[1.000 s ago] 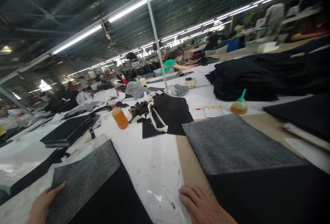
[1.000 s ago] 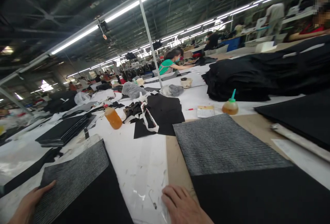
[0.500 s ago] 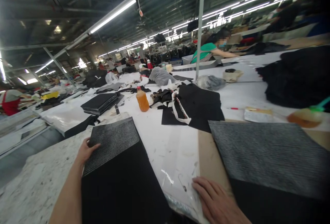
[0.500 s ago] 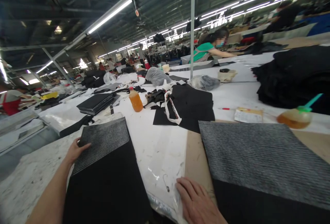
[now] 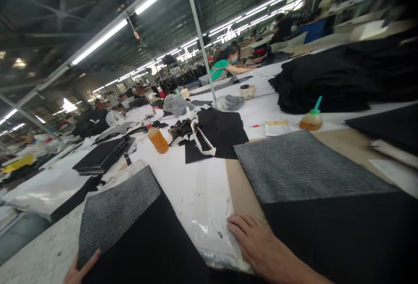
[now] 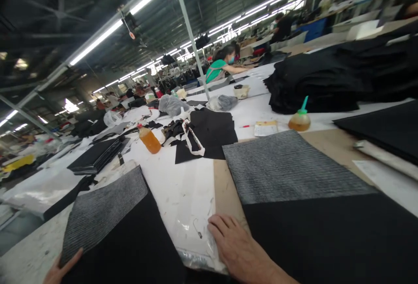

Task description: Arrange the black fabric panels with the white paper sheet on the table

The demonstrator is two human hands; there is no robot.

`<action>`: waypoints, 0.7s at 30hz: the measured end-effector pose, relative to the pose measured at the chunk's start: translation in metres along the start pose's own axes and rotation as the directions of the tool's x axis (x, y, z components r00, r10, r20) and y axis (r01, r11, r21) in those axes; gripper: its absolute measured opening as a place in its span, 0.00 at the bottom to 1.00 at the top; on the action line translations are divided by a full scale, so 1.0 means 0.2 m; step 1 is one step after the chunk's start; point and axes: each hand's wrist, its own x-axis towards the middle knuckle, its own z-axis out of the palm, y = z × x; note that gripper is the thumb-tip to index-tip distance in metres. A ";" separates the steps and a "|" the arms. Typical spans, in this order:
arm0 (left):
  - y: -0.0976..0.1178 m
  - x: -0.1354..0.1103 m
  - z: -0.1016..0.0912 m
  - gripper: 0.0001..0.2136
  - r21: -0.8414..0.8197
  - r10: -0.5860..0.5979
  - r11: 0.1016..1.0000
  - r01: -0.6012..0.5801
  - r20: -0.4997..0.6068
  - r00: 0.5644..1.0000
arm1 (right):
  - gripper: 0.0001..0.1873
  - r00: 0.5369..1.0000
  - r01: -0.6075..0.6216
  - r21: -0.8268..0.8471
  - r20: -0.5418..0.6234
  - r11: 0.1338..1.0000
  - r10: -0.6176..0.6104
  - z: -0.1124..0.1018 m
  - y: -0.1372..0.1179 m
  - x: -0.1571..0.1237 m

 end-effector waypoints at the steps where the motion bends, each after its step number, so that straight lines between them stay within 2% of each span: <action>1: 0.02 -0.04 0.01 0.28 0.036 0.058 0.998 -0.058 0.001 0.998 | 0.28 1.000 -0.008 0.001 -0.010 1.000 0.008 0.00 0.00 0.00; 3: 0.09 -0.10 0.04 0.30 0.089 0.124 0.988 -0.125 0.014 0.992 | 0.27 1.000 -0.013 0.006 -0.019 1.000 0.013 0.00 0.00 0.00; 7: 0.23 -0.17 0.02 0.32 0.129 0.066 0.990 -0.063 -0.021 0.998 | 0.24 1.000 -0.001 0.041 -0.003 0.999 0.001 -0.04 -0.01 -0.01; 10: 0.38 -0.21 0.01 0.33 0.122 0.039 0.992 -0.037 -0.017 0.999 | 0.21 1.000 -0.008 0.061 0.015 0.998 0.007 -0.05 -0.01 -0.02; 14: 0.70 -0.37 0.07 0.33 0.118 0.050 0.992 -0.049 -0.007 0.999 | 0.18 1.000 -0.017 0.084 -0.002 0.996 0.017 -0.05 0.00 -0.04; 18: 1.10 -0.61 0.20 0.31 0.115 0.129 0.985 -0.127 -0.011 0.992 | 0.17 1.000 -0.009 0.087 -0.029 0.996 0.011 -0.04 0.02 -0.06; 21: 1.35 -0.76 0.31 0.35 0.030 0.142 0.989 -0.144 0.055 0.988 | 0.16 0.999 0.006 0.108 -0.040 0.994 -0.002 -0.03 0.03 -0.08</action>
